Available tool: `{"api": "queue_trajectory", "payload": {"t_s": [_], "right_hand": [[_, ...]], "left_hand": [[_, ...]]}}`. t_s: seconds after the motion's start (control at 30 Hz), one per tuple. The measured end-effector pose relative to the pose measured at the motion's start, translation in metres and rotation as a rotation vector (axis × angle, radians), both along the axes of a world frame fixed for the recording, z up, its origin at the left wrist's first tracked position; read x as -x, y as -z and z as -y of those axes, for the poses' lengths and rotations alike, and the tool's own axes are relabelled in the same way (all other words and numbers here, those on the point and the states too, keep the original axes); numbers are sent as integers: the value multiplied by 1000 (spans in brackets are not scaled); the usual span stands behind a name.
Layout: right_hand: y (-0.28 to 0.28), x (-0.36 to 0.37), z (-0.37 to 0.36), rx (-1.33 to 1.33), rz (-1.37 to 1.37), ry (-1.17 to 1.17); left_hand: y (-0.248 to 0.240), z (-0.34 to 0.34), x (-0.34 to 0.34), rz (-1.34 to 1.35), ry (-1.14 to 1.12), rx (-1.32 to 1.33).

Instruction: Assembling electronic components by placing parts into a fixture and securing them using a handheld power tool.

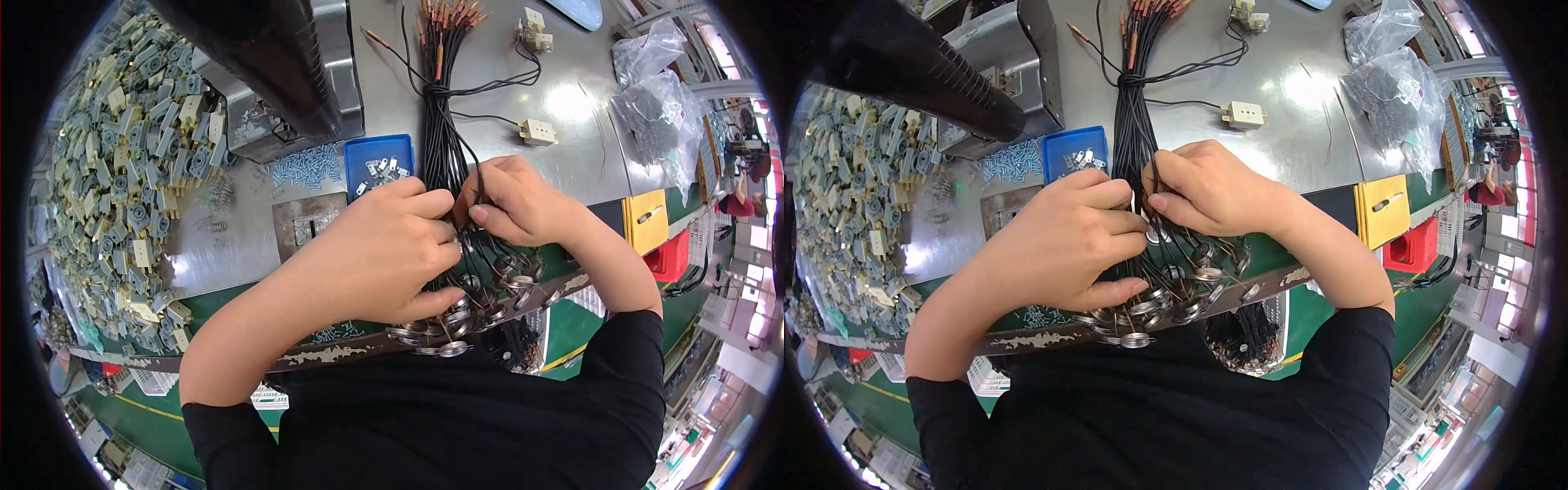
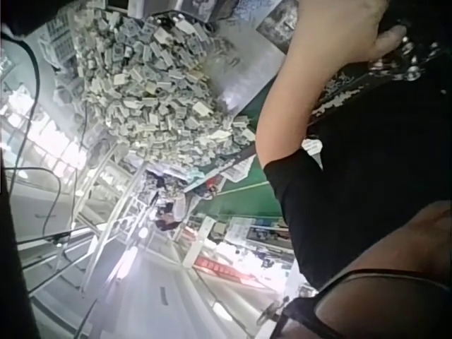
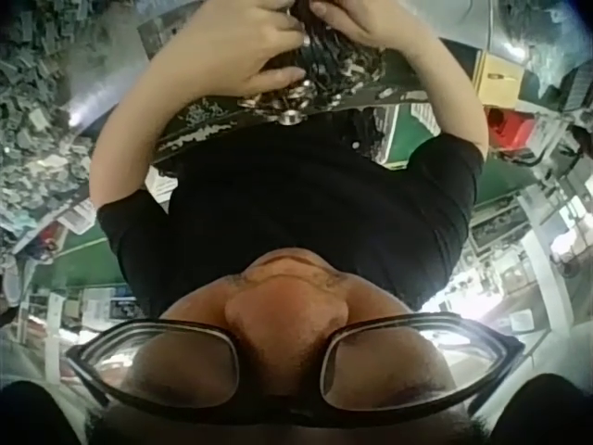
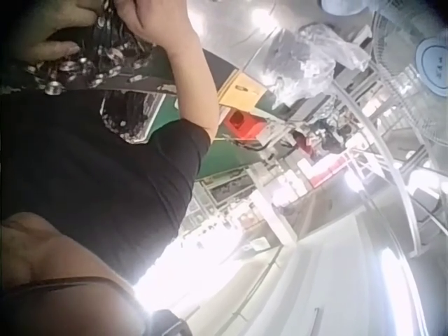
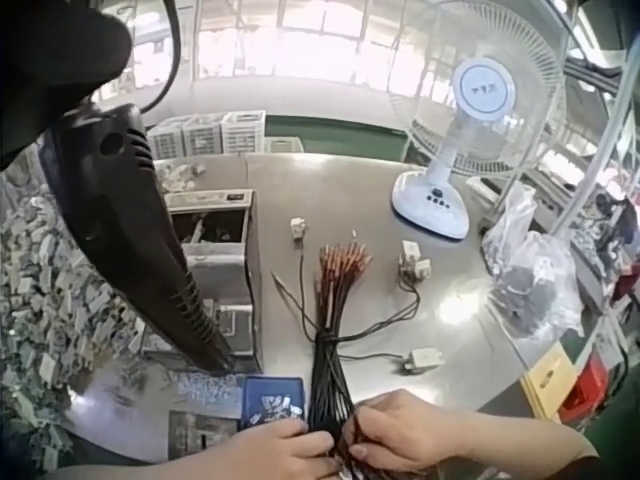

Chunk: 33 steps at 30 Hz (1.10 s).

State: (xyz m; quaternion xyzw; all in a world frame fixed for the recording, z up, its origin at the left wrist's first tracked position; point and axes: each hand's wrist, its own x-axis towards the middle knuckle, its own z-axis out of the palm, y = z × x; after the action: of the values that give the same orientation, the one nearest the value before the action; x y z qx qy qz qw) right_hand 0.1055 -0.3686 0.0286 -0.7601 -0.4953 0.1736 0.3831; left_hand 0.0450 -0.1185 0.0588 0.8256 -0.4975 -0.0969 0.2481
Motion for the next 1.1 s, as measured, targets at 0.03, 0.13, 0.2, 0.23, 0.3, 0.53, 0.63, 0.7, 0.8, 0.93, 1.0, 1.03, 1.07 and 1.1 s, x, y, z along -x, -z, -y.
{"api": "queue_trajectory", "payload": {"t_s": [0.03, 0.13, 0.2, 0.23, 0.3, 0.53, 0.63, 0.7, 0.8, 0.93, 1.0, 1.03, 1.07, 1.1], "right_hand": [[0, 1, 1, -3, -2, 1], [0, 7, 2, 12, -147, 37], [3, 12, 2, -55, -349, 90], [5, 14, 3, -57, -351, 88], [10, 16, 4, -127, -389, 63], [4, 23, 3, 8, -178, 14], [2, 21, 1, 114, 9, 5], [-1, 16, 4, 126, 40, -19], [-14, 11, 10, 142, 24, -44], [-16, 17, 19, 118, -650, 153], [-14, 19, 19, 46, -734, 136], [-7, 22, 21, -64, -742, 170], [-4, 23, 22, -175, -747, 203], [-5, 19, 22, -195, -720, 209]], "left_hand": [[3, 0, 0, 2, 8, 12], [9, -1, -2, -2, 11, 30], [10, -2, -2, -10, 1, 36], [11, -4, -2, -13, 5, 42], [13, -7, -3, -22, 2, 46], [20, -10, 1, 19, -15, 70], [22, -7, 2, -10, -17, 52], [25, -4, 1, -20, -18, 56], [26, -2, 0, 47, -37, 143], [23, -4, 0, 47, -51, 158], [27, -5, 1, 53, -66, 194], [28, -5, 2, 33, -80, 224], [29, -5, 2, 15, -93, 254], [30, -6, 4, 22, -99, 252]]}}
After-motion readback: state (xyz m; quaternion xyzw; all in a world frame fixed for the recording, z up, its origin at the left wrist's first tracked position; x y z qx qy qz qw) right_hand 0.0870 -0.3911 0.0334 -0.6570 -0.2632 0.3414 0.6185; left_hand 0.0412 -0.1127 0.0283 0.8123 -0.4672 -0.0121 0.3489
